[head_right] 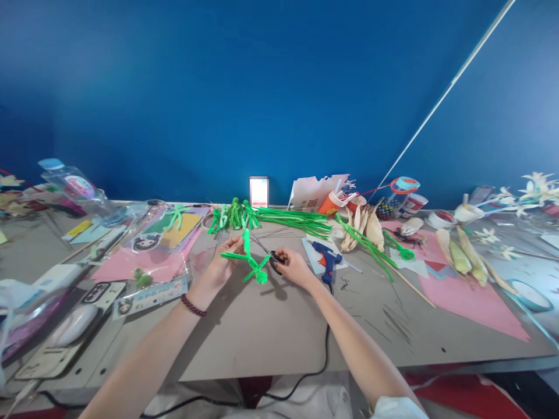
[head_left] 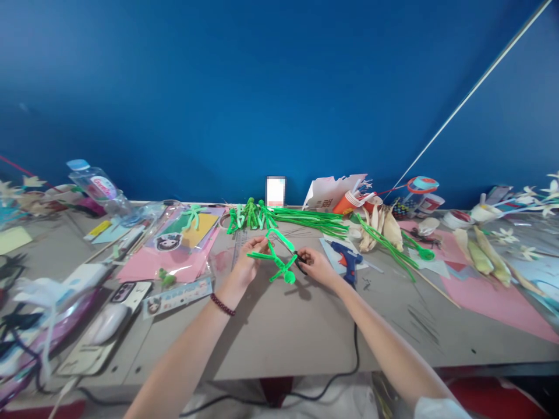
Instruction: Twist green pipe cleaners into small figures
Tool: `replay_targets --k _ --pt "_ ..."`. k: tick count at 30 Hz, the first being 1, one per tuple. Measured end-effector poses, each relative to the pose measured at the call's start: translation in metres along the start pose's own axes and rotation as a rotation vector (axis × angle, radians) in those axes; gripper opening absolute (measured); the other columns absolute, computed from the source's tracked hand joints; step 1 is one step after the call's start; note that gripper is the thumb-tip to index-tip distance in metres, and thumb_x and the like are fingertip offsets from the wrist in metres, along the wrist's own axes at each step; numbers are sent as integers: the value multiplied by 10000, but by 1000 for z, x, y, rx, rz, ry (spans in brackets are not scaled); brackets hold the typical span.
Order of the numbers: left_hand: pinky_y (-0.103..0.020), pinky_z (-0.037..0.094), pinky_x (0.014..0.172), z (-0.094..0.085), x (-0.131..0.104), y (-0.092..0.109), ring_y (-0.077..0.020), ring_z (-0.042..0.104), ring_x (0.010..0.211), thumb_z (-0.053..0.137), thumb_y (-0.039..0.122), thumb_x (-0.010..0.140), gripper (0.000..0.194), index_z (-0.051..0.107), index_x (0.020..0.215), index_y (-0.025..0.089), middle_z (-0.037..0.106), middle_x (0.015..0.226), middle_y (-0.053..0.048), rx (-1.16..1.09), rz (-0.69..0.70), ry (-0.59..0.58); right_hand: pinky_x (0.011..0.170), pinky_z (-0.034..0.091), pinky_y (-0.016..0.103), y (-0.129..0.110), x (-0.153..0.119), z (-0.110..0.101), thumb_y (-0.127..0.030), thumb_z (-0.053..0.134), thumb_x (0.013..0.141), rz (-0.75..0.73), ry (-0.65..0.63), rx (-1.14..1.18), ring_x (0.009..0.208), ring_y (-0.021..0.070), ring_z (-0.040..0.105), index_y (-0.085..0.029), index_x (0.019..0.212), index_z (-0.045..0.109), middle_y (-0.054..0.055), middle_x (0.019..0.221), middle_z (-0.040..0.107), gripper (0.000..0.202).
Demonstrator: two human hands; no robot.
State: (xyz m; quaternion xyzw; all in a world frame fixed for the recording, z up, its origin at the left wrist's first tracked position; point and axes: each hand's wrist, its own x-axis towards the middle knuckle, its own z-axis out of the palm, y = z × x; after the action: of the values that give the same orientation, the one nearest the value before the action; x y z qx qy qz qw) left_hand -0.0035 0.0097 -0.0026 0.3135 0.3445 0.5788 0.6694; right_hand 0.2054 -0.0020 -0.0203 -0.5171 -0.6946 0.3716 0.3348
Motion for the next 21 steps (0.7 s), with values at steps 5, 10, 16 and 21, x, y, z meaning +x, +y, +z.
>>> replay_targets --k 5,10,16,21 --pt "-207 415 522 8 -5 -1 -91 546 534 803 288 582 265 610 665 127 630 625 -11 42 -41 -53 600 401 235 1 -1 -1 -315 546 720 -56 -58 61 625 111 461 -171 811 543 -17 712 524 170" --pt "-222 400 518 13 -9 -2 -87 512 488 799 260 594 237 602 632 135 593 548 8 61 -59 -74 594 399 226 -5 -3 0 -392 601 724 -17 -133 175 623 106 469 -173 774 529 -29 688 501 236" --pt "-228 391 503 15 -9 -6 -99 524 486 823 246 547 250 614 629 138 621 563 -2 65 -92 -51 553 372 208 -15 -6 6 -414 647 675 37 -135 319 578 84 432 -182 723 494 -43 662 457 282" --pt "-203 374 461 17 -10 -6 -83 507 443 827 259 533 265 610 611 129 585 499 16 80 -104 -66 503 309 203 -16 -7 6 -438 663 647 89 -133 310 533 73 362 -190 695 458 -65 611 381 326"
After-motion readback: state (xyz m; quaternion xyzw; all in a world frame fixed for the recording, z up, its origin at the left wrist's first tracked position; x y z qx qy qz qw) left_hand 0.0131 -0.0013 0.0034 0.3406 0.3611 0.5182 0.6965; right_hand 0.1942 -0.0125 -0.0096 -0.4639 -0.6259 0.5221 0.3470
